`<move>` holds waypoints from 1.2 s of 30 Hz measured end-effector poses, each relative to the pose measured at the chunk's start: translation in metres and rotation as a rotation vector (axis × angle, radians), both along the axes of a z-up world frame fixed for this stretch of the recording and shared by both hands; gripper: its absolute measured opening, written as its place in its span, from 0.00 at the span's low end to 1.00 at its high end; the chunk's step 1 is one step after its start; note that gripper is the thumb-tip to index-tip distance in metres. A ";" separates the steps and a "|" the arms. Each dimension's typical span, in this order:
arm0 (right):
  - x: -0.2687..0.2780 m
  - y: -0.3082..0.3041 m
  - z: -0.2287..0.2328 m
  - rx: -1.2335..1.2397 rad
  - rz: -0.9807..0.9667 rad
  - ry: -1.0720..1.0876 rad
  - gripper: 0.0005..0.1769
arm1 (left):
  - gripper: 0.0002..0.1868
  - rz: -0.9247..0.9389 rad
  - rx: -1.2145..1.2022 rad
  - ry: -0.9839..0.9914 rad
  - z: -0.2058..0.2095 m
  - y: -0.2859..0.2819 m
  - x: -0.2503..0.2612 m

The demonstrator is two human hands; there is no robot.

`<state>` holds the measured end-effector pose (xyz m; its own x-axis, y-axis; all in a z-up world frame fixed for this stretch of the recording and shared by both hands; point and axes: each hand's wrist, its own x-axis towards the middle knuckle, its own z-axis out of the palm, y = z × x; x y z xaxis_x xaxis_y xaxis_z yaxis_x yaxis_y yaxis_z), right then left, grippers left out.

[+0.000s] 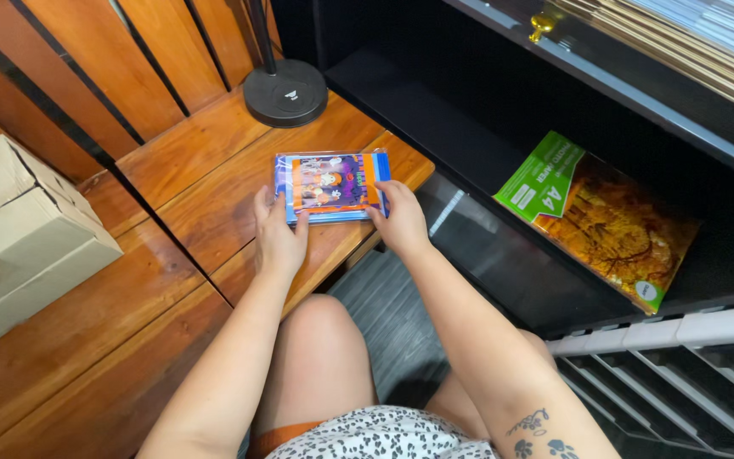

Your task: The person organizes Halloween-themed notepads and clear plastic sleeves on a black shelf. They pick up stacks of notepads from a wooden bench and place them on the shelf, then handle plastic-wrapped sleeves and place them on the shelf as well.

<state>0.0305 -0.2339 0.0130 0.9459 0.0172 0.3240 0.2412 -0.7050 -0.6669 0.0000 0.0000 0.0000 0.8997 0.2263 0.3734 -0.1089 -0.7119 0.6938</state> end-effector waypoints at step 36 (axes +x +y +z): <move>-0.001 0.002 -0.014 -0.144 -0.055 0.044 0.22 | 0.24 -0.017 0.041 -0.083 -0.030 0.006 0.014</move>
<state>0.0291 -0.2318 -0.0013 0.9599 0.0084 0.2802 0.1725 -0.8055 -0.5669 0.0135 0.0058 -0.0297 0.8688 0.1942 0.4555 -0.1772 -0.7370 0.6522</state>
